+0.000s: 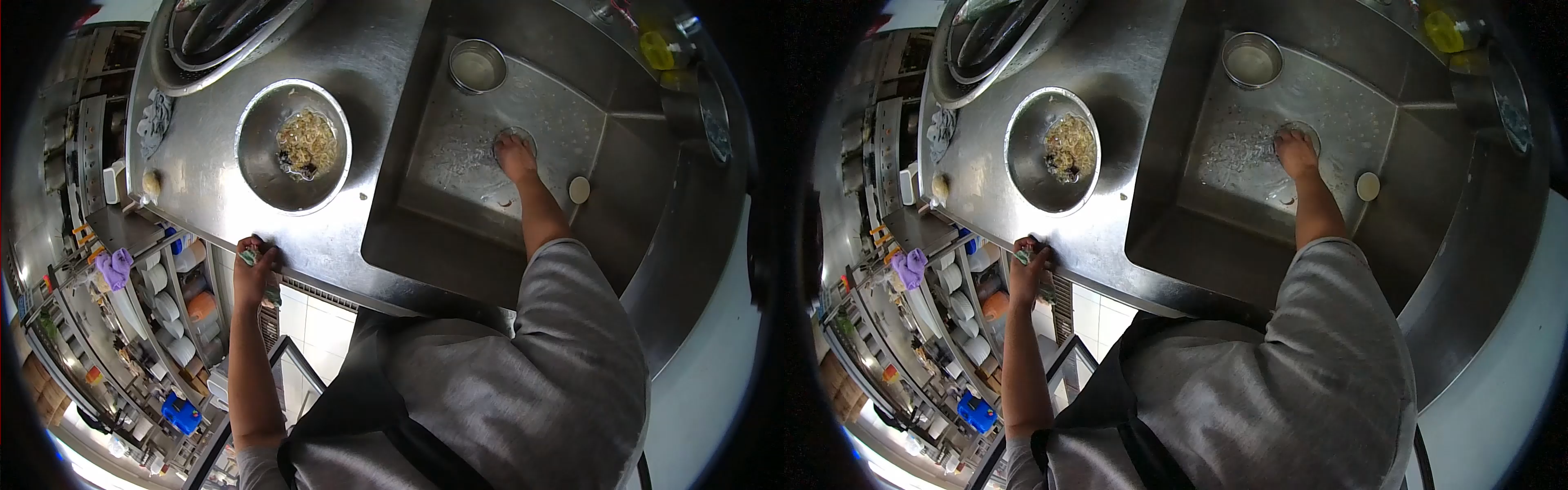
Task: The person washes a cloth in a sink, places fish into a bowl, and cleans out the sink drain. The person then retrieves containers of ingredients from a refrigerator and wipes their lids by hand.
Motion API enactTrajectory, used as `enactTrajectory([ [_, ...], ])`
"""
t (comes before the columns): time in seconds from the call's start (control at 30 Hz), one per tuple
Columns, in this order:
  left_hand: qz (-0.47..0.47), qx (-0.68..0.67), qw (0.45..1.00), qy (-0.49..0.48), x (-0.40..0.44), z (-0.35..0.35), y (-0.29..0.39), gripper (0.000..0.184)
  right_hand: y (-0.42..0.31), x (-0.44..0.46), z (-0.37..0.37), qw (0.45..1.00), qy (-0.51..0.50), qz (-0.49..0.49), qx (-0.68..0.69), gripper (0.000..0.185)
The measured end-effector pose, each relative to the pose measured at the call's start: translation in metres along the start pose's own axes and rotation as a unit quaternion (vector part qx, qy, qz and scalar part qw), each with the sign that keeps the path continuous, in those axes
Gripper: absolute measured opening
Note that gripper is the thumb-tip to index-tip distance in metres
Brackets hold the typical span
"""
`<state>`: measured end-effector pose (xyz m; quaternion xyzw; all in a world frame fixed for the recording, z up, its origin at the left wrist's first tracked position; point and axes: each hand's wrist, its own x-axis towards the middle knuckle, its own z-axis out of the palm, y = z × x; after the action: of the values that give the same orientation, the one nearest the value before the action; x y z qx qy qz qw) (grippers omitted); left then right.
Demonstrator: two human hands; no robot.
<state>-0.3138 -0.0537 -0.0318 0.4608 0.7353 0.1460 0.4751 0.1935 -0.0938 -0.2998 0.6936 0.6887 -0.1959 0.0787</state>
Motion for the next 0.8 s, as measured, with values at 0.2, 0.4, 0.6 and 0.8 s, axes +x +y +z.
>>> enactTrajectory([
  [0.2, -0.010, -0.053, 0.999, -0.007, -0.004, 0.004, 0.007, 0.025, -0.064, 0.047, 0.011, 0.979, 0.149, -0.002, 0.139, 0.034],
  [0.4, -0.016, -0.008, 1.000, 0.004, -0.001, 0.000, 0.000, 0.026, -0.104, 0.083, -0.007, 0.988, 0.102, -0.032, 0.111, 0.033],
  [0.6, -0.001, -0.013, 1.000, 0.004, 0.003, -0.001, -0.008, 0.026, -0.028, 0.037, 0.006, 0.998, 0.036, 0.006, 0.042, 0.029],
  [0.8, -0.011, -0.038, 0.999, -0.014, -0.003, 0.003, 0.004, 0.022, 0.017, -0.004, 0.032, 0.950, 0.084, 0.213, 0.210, 0.036],
])
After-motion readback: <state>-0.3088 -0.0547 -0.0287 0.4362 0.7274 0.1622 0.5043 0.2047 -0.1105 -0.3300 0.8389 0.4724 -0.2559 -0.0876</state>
